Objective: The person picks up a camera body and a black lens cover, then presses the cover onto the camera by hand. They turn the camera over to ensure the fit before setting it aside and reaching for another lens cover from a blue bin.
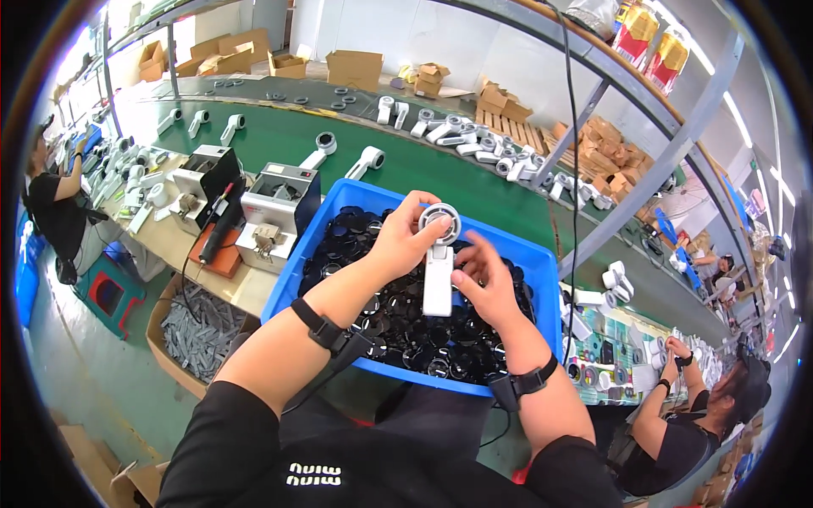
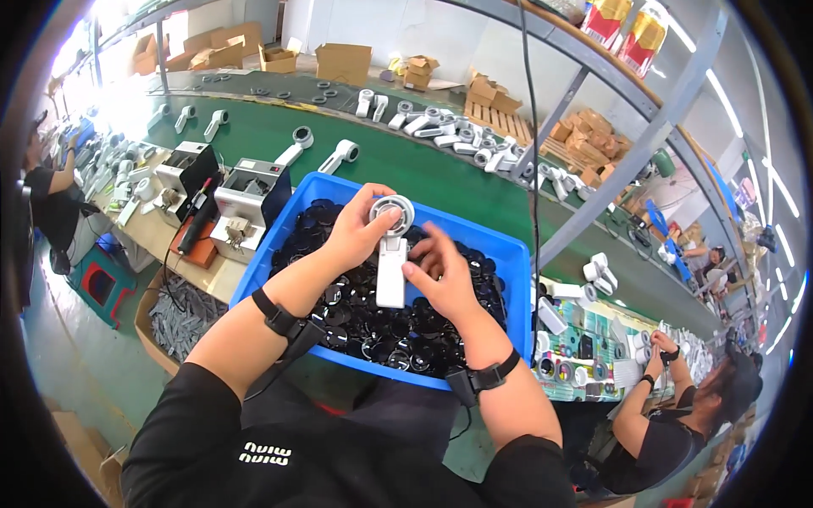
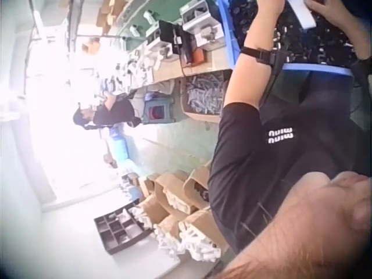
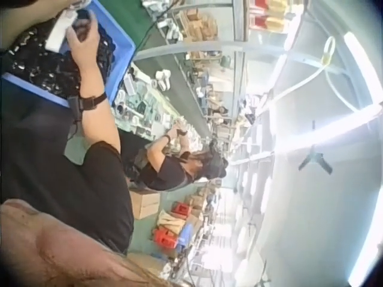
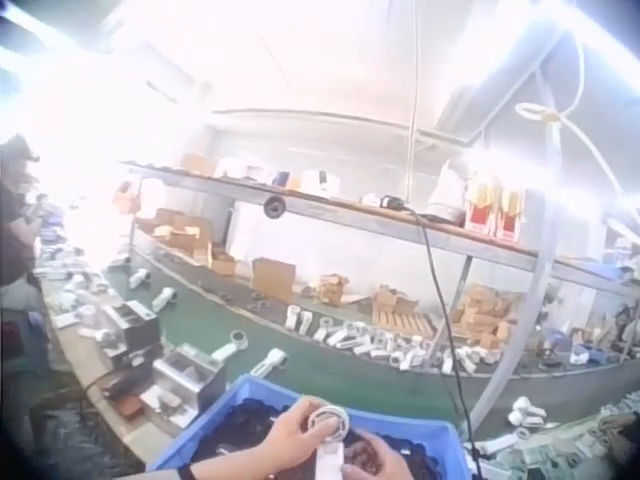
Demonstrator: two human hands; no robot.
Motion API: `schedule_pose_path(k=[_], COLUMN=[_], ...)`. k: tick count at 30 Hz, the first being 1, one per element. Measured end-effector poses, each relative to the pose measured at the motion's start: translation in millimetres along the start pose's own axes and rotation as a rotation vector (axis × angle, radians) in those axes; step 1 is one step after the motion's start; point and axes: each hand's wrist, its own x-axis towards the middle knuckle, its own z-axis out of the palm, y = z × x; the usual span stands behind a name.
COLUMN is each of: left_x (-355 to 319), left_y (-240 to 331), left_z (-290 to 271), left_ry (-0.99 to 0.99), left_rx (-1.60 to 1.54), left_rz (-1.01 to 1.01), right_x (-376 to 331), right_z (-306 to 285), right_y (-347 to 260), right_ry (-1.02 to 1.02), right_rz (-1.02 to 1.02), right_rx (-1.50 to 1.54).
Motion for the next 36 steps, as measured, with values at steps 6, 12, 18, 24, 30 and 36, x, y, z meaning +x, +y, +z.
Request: schedule_pose_path(k=[6,12,18,24,30,36], left_x=[-3,-3,1,6,8,13], left_y=[8,23,39,42,40,33], left_z=[8,2,-11,-24,-29,-27], left_ry=[0.110,-0.176,-0.342,-0.327,-0.326,0.208], left_rx=[0.077,0.024,0.103,0.307,0.345,-0.053], left_rz=[-0.170,-0.081,0.060,-0.130,-0.133,-0.107], right_x=[-8,-10,-3,-1,-4,5], right_z=[26,7,3,0,-4,-21], right_y=[-27,-11,-33,-39,-29,-9], right_ry=[-0.280,-0.132,-0.107,-0.193,-0.130,0.070], right_rz=[0.324,0.019,0.016,0.046,0.034,0.204], right_rx=[0.388,-0.214,-0.291,-0.418,-0.338,-0.501])
